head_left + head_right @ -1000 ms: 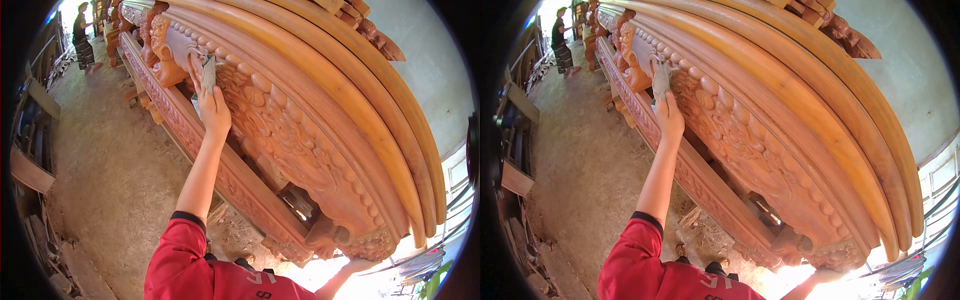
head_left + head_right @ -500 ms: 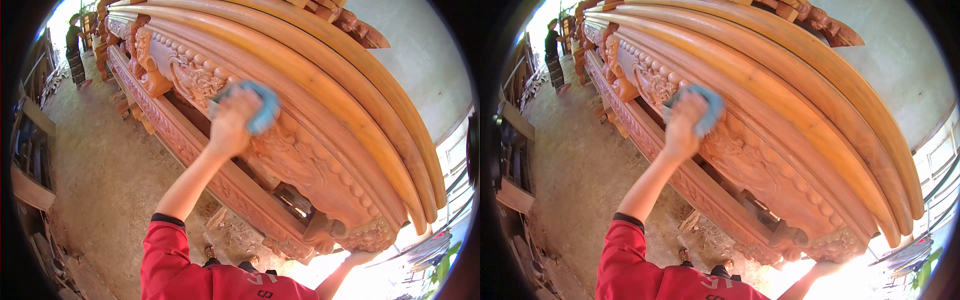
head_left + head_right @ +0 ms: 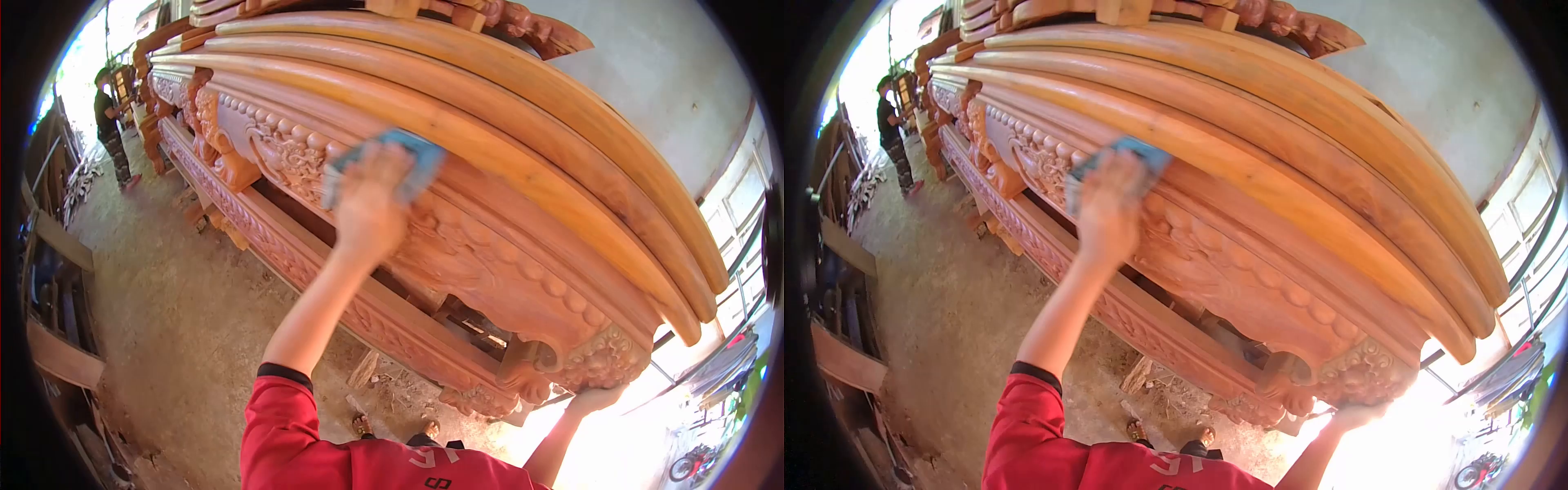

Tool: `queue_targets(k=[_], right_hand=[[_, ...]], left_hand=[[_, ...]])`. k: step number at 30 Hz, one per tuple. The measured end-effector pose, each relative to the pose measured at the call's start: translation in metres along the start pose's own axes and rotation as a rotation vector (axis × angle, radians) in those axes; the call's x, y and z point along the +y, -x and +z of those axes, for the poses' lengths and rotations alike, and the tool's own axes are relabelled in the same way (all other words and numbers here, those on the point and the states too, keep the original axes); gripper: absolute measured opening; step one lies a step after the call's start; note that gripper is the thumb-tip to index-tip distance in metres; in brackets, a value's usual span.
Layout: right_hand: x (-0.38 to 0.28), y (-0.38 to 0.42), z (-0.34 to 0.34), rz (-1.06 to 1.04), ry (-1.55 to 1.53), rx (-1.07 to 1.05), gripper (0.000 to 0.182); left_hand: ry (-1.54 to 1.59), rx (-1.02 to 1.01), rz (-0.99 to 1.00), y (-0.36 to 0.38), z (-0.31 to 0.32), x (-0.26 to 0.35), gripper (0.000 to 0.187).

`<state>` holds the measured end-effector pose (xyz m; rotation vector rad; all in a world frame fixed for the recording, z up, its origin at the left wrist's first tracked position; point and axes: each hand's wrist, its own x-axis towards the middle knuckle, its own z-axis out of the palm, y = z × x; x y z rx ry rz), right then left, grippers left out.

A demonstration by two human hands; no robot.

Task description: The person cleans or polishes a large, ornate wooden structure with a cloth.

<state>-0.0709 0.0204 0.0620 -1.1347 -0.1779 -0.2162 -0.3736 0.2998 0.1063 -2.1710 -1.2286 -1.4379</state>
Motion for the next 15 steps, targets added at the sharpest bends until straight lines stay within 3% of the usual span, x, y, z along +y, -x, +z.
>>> queue_targets(k=[2,3,7,9,10,12,15], right_hand=[[0.003,-0.005,-0.005,0.005,0.028,-0.024,0.05],[0.001,-0.002,0.001,0.005,0.027,-0.002,0.05],[0.007,-0.011,-0.013,0.093,0.035,0.102,0.047],[0.005,-0.01,-0.015,0.129,0.026,-0.11,0.05],[0.021,-0.022,-0.026,0.146,0.017,-0.059,0.047],[0.051,-0.034,-0.04,0.105,-0.015,-0.046,0.05],[0.026,-0.022,-0.029,-0.05,-0.101,-0.059,0.058]], left_hand=[[-0.019,0.279,0.042,0.0,0.004,-0.033,0.045],[-0.005,0.275,0.059,-0.001,0.006,-0.021,0.045],[0.239,0.06,0.385,0.035,0.0,0.064,0.045],[0.294,-0.032,0.538,0.055,-0.001,0.092,0.045],[0.304,-0.027,0.55,0.061,-0.002,0.105,0.045],[0.386,-0.134,0.764,0.07,-0.008,0.129,0.046],[0.525,-0.226,0.816,0.083,-0.017,0.16,0.048]])
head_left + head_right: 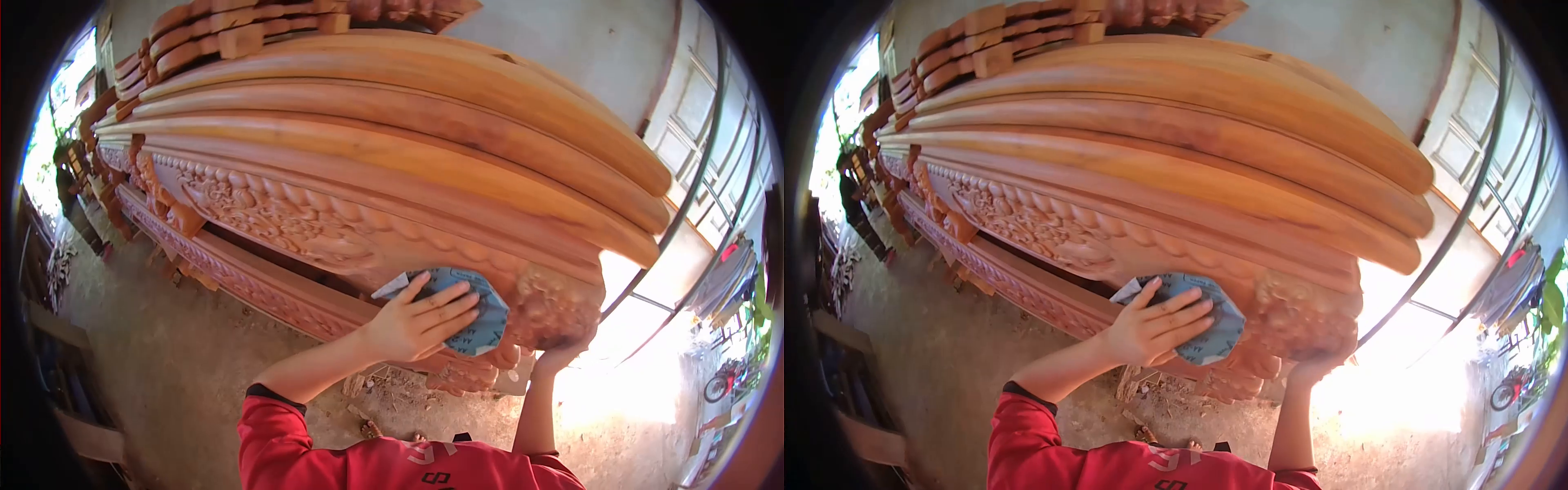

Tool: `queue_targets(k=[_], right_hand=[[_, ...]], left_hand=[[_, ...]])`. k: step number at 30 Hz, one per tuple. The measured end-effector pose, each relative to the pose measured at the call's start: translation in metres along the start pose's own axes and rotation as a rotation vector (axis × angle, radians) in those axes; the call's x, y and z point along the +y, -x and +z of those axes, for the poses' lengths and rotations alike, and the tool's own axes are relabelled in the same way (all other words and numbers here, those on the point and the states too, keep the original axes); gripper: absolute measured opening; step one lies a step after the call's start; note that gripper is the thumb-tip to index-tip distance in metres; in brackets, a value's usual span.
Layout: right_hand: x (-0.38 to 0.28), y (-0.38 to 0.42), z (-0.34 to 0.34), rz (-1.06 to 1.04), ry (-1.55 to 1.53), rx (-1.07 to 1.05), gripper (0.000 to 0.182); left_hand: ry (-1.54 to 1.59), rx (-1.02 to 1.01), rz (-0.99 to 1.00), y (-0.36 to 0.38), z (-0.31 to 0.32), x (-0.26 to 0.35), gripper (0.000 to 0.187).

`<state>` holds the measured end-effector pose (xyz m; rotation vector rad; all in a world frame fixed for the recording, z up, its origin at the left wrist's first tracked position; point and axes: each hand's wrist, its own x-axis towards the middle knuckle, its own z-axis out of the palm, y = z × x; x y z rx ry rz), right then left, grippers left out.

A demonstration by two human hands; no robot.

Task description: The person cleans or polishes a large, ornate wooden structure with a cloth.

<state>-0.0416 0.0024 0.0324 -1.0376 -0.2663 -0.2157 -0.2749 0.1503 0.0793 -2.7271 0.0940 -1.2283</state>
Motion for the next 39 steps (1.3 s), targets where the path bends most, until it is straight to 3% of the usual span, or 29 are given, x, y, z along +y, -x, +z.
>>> queue_targets(k=[2,4,6,10,12,15,16,17,18,20,22,24,26,29,31,37,38,39], right_hand=[[-0.023,0.002,0.004,-0.504,0.456,-0.139,0.059],[-0.043,0.01,-0.017,-0.186,0.183,-0.364,0.053],[-0.1,-0.01,-0.009,-0.909,0.516,-1.11,0.038],[-0.112,-0.025,-0.02,-0.938,0.351,-1.283,0.036],[-0.111,-0.04,-0.032,-0.786,0.116,-1.565,0.039],[-0.112,-0.069,-0.06,-0.745,-0.124,-1.23,0.032],[-0.117,-0.074,-0.074,-0.847,0.078,-0.993,0.029],[-0.116,-0.08,-0.088,-0.506,0.12,-0.616,0.032],[-0.111,-0.084,-0.088,-0.354,0.012,-0.356,0.025],[-0.097,-0.093,-0.089,-0.296,0.269,-0.209,0.021],[-0.093,-0.099,-0.071,-0.469,0.415,-0.623,0.024],[-0.09,-0.1,-0.034,-0.499,0.385,-0.797,0.022],[-0.065,-0.104,0.0,-0.048,0.066,-0.76,0.022],[-0.088,-0.127,0.026,-0.08,0.089,-0.854,0.025],[-0.099,-0.137,0.034,-0.145,0.488,-0.885,0.029],[-0.044,-0.182,0.074,-0.35,0.378,-0.609,0.031],[-0.037,-0.183,0.081,-0.339,0.379,-0.603,0.031],[-0.03,-0.181,0.091,-0.287,0.249,-0.738,0.028]], left_hand=[[0.066,0.006,0.011,-0.01,-0.003,0.02,0.046],[0.27,-0.012,0.077,-0.02,0.001,0.037,0.042],[0.368,0.042,0.122,-0.034,0.013,0.057,0.031],[0.449,0.153,0.21,-0.061,0.025,0.091,0.025],[0.481,0.227,0.152,-0.071,0.024,0.099,0.03],[0.301,0.388,0.086,-0.083,0.02,0.102,0.034],[0.207,0.418,0.023,-0.087,0.013,0.101,0.037],[0.112,0.447,-0.041,-0.09,0.005,0.097,0.04],[0.04,0.407,-0.15,-0.09,0.003,0.092,0.044],[-0.032,0.361,-0.263,-0.09,0.006,0.078,0.047],[-0.19,0.285,-0.329,-0.097,0.013,0.063,0.055],[-0.197,0.249,-0.359,-0.103,0.025,0.054,0.058],[-0.195,0.209,-0.385,-0.103,0.04,0.05,0.06],[-0.296,0.231,-0.384,-0.101,0.059,0.039,0.062],[-0.321,0.288,-0.403,-0.097,0.065,0.039,0.064],[-0.33,0.365,-0.4,-0.1,0.075,0.04,0.062],[-0.327,0.354,-0.396,-0.099,0.075,0.04,0.062],[-0.339,0.349,-0.406,-0.099,0.075,0.041,0.062]])
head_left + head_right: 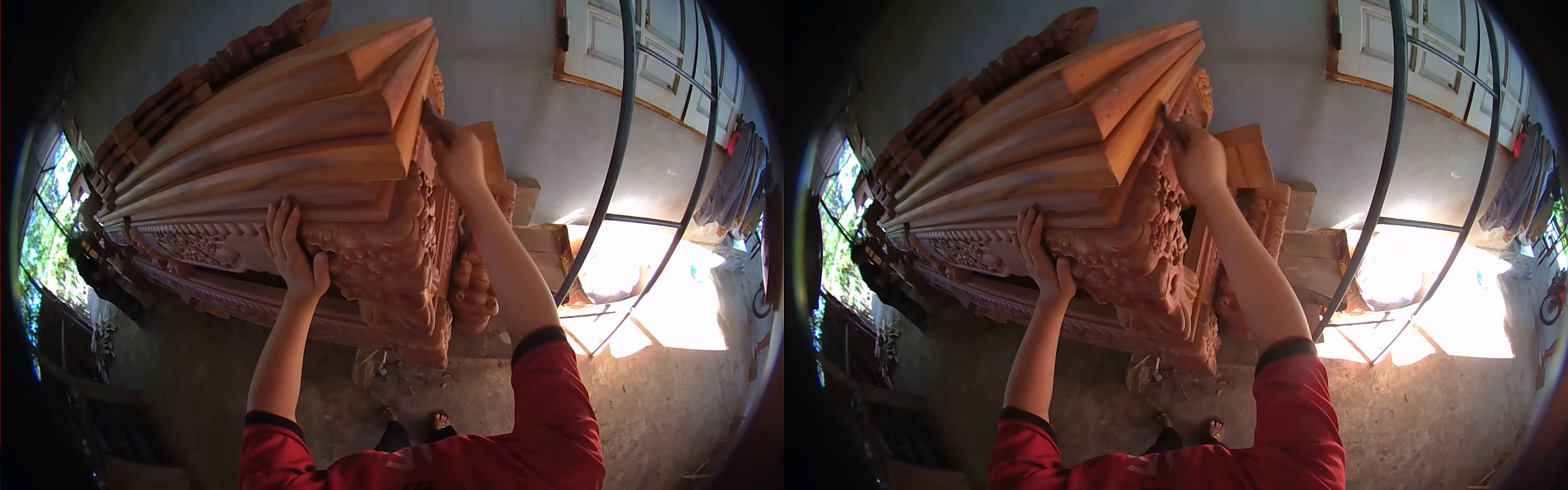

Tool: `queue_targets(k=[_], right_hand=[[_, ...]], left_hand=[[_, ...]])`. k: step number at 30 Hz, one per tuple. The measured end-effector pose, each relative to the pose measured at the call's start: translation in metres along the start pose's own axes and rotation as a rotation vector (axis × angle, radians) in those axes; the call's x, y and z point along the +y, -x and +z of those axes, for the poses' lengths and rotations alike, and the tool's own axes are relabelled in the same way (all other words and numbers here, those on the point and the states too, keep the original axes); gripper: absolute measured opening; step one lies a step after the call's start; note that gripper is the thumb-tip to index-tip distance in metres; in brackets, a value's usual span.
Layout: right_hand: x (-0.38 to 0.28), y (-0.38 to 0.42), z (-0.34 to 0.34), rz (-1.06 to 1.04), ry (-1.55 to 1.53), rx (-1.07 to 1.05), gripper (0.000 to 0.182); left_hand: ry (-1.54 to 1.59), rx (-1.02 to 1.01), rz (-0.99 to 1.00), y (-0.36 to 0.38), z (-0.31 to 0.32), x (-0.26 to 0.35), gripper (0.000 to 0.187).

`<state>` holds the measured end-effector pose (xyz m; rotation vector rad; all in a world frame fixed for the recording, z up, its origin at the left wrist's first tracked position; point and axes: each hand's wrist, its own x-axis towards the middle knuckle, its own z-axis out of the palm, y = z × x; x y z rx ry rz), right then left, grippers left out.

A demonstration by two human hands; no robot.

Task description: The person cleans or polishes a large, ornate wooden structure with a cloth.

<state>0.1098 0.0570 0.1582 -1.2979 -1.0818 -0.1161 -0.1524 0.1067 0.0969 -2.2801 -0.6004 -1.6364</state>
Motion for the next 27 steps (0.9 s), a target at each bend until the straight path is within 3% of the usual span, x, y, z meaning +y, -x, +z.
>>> queue_targets(k=[1,3,5,7,8,10,11,13,15,17,18,19,21,25,27], right_hand=[[0.002,-0.002,0.006,-0.02,-0.152,-0.11,0.026],[-0.015,0.008,-0.001,-0.008,-0.157,-0.351,0.025],[-0.015,0.022,-0.01,-0.021,-0.234,-0.4,0.026],[-0.013,0.037,-0.019,-0.282,-0.371,-0.445,0.027],[-0.012,0.04,-0.02,-0.279,-0.377,-0.435,0.027],[-0.01,0.043,-0.022,-0.631,-0.208,-0.441,0.027],[-0.008,0.041,-0.021,-0.623,-0.21,-0.434,0.027],[-0.003,0.026,-0.017,-0.404,-0.19,-0.414,0.027],[0.026,0.01,-0.002,-0.453,-0.194,-0.34,0.027],[0.037,0.004,0.003,0.115,-0.448,-0.493,0.028],[0.039,0.007,0.014,-0.167,-0.497,-0.355,0.027],[0.027,0.013,0.006,-0.171,-0.5,-0.357,0.027],[-0.008,0.035,-0.02,-0.437,-0.31,-0.514,0.027],[-0.01,0.049,-0.027,-0.522,-0.241,-0.569,0.027],[0.013,0.036,-0.014,-0.346,-0.206,-0.454,0.026]], left_hand=[[-0.014,-0.002,-0.005,0.0,0.0,0.0,0.062],[-0.006,-0.011,0.009,-0.001,0.0,0.0,0.062],[0.001,-0.014,0.024,-0.003,0.001,0.0,0.063],[-0.003,-0.009,0.03,-0.004,0.001,0.001,0.064],[-0.003,-0.016,0.039,-0.005,0.002,0.002,0.064],[-0.018,0.011,0.04,-0.005,0.004,0.004,0.063],[-0.016,0.001,0.045,-0.005,0.004,0.004,0.063],[-0.005,0.016,0.034,-0.004,0.005,0.003,0.063],[-0.004,0.017,0.04,-0.003,0.007,0.002,0.063],[-0.009,0.026,0.05,-0.004,0.006,0.001,0.063],[-0.02,0.018,0.043,-0.003,0.005,0.001,0.063],[-0.031,0.013,0.034,-0.004,0.006,0.002,0.063],[-0.039,0.01,0.043,-0.004,0.006,0.005,0.062],[-0.033,0.024,0.049,-0.004,0.006,0.003,0.061],[-0.04,0.023,0.049,-0.004,0.005,0.001,0.061]])
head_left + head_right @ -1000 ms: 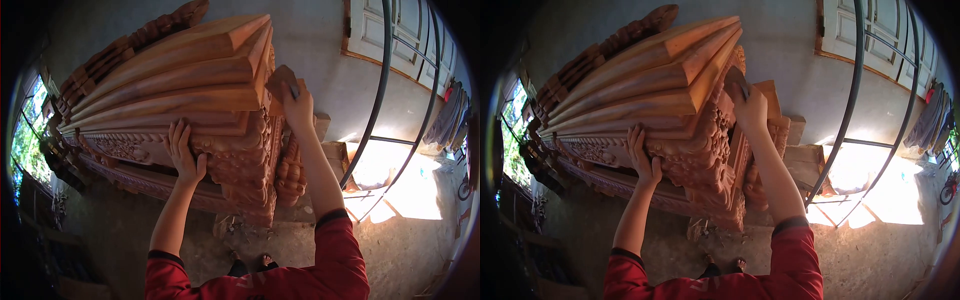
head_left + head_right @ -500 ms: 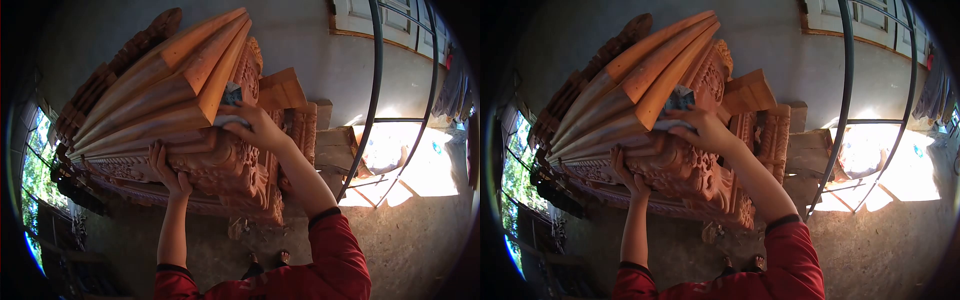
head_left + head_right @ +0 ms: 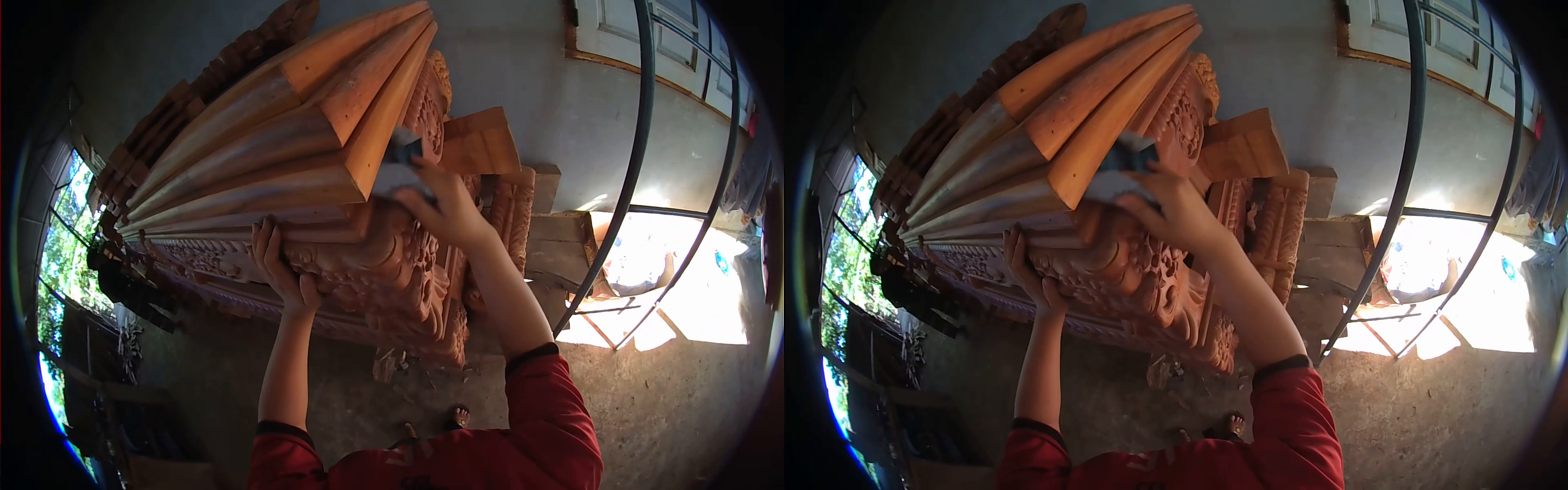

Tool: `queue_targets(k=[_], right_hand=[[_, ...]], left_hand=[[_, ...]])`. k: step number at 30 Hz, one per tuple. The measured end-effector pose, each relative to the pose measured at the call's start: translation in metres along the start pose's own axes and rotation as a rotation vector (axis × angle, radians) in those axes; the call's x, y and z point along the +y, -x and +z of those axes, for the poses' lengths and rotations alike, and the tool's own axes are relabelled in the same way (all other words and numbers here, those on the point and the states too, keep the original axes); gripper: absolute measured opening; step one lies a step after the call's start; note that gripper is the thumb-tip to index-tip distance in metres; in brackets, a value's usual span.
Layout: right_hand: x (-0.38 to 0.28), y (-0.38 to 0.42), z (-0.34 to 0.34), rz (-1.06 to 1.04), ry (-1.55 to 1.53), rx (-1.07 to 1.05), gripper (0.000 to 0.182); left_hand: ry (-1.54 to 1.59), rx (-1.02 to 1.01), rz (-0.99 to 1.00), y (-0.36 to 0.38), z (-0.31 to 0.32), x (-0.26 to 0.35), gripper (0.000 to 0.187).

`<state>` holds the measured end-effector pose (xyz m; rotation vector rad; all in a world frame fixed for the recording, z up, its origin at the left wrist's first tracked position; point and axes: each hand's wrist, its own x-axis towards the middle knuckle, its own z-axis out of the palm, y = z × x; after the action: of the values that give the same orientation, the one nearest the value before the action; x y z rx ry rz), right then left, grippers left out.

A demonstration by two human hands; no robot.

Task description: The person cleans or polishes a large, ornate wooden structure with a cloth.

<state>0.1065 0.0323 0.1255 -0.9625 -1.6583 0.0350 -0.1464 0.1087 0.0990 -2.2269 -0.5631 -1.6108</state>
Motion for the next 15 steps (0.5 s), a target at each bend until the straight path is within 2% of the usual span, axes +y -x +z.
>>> queue_targets(k=[1,2,5,6,8,9,11,12,14,15], right_hand=[[-0.008,-0.006,-0.003,0.377,-0.039,0.035,0.025],[-0.011,-0.005,-0.002,0.379,-0.036,0.025,0.025],[-0.032,0.01,0.002,-0.08,-0.116,0.075,0.024],[-0.042,0.018,0.003,-0.073,-0.117,0.056,0.024],[-0.052,0.032,0.001,-0.244,-0.134,-0.107,0.024],[-0.049,0.031,0.002,-0.181,-0.147,-0.09,0.025],[-0.037,0.026,0.008,0.035,-0.126,0.136,0.026],[-0.031,0.025,0.009,0.04,-0.131,0.119,0.026],[-0.031,0.02,0.011,0.363,-0.093,0.257,0.026],[-0.044,0.028,0.012,0.291,-0.123,0.229,0.025]], left_hand=[[0.003,0.002,0.008,0.001,0.0,-0.001,0.061],[0.002,0.004,-0.003,0.002,-0.001,0.0,0.061],[0.035,0.025,-0.017,0.0,0.004,-0.003,0.062],[0.063,0.063,-0.021,0.001,0.005,-0.004,0.062],[0.078,0.102,-0.051,0.004,0.006,-0.005,0.062],[0.074,0.099,-0.048,0.003,0.005,-0.004,0.062],[0.083,0.112,-0.027,0.003,0.006,-0.007,0.062],[0.076,0.112,-0.044,0.004,0.006,-0.007,0.062],[0.061,0.113,-0.044,0.004,0.005,-0.008,0.062],[0.059,0.125,-0.056,0.002,0.006,-0.008,0.062]])
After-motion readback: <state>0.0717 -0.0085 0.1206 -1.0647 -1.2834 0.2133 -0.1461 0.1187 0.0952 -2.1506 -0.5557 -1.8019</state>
